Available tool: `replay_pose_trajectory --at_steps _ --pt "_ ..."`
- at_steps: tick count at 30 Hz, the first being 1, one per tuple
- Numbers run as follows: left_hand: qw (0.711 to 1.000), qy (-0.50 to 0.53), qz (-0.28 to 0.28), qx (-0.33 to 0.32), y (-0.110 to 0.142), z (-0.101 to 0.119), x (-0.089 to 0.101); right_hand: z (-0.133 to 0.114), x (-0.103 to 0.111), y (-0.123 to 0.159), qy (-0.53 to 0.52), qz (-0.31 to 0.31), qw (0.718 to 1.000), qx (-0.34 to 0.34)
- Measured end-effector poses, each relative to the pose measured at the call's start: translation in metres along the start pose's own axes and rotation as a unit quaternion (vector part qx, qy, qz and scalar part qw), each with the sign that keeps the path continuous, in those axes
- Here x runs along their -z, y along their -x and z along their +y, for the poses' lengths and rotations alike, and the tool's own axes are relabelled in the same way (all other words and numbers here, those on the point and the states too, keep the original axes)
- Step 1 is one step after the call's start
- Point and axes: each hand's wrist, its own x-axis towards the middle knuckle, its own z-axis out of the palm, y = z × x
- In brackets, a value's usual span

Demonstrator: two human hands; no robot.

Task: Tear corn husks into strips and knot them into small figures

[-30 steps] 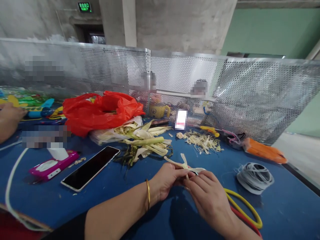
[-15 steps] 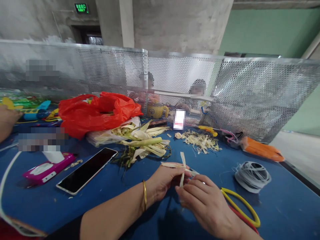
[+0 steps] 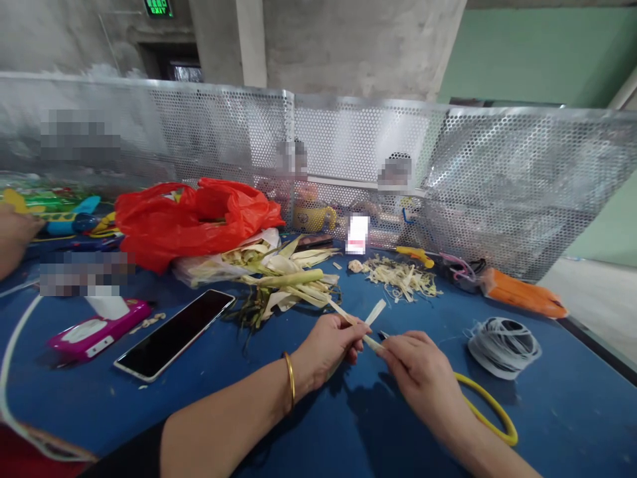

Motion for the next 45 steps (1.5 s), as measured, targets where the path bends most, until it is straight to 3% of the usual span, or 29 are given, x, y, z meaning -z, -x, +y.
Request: replay_pose_trajectory --at_steps 3,6,8,10,12,14,16,18,22,25,28,32,34,37,42,45 --pt "0.999 -0.019 0.001 -0.029 0.000 -0.002 -0.001 -0.006 0.005 0.000 -0.021 -0.009 0.999 0.049" --pt "0.999 -0.020 -0.010 -0.035 0.001 -0.001 0.001 -0.008 0.008 -0.001 -0.051 0.008 0.997 0.049" --pt "0.999 -0.018 -0.009 -0.034 0.002 0.002 0.001 -0.006 0.007 -0.001 -0.090 0.008 0.996 0.018" --pt "1.000 -0.019 -0.005 -0.024 0.003 0.004 0.001 -0.003 0.005 -0.003 -0.156 -0.012 0.986 -0.064" --pt "1.000 -0.025 -0.012 -0.007 0.004 0.007 0.000 0.001 0.002 -0.005 -0.250 -0.049 0.949 -0.185" --pt "0.999 -0.036 -0.038 0.012 0.007 0.009 -0.002 0.004 0.000 -0.007 -0.352 -0.066 0.890 -0.282" --pt "0.995 -0.047 -0.076 0.032 0.010 0.009 -0.004 0.004 -0.002 -0.008 -0.435 -0.049 0.840 -0.322" --pt "0.992 -0.059 -0.103 0.049 0.013 0.009 -0.006 0.003 -0.002 -0.008 -0.463 -0.004 0.821 -0.332" --pt "0.988 -0.097 -0.116 0.043 0.016 0.005 -0.006 0.007 -0.001 -0.006 -0.387 0.072 0.852 -0.346" --pt "0.986 -0.114 -0.116 0.037 0.015 0.003 -0.006 0.013 -0.002 -0.007 -0.344 0.084 0.871 -0.340" --pt "0.993 -0.078 -0.081 0.041 0.014 0.004 -0.006 0.014 -0.001 -0.010 -0.361 0.037 0.877 -0.315" --pt "0.998 -0.012 -0.042 0.042 0.011 0.008 -0.005 0.009 0.001 -0.011 -0.376 -0.105 0.877 -0.279" --pt "0.998 -0.008 -0.042 0.039 0.009 0.008 -0.003 0.007 0.000 -0.009 -0.352 -0.134 0.890 -0.256" --pt "0.998 -0.038 -0.042 0.023 0.006 0.005 -0.001 0.009 -0.002 -0.007 -0.318 -0.102 0.907 -0.255" --pt "0.996 -0.051 -0.069 0.024 0.007 0.002 0.000 0.007 0.002 -0.010 -0.394 -0.036 0.859 -0.327" --pt "0.991 -0.078 -0.102 0.045 0.011 0.004 -0.002 0.004 0.003 -0.010 -0.408 0.008 0.856 -0.318"
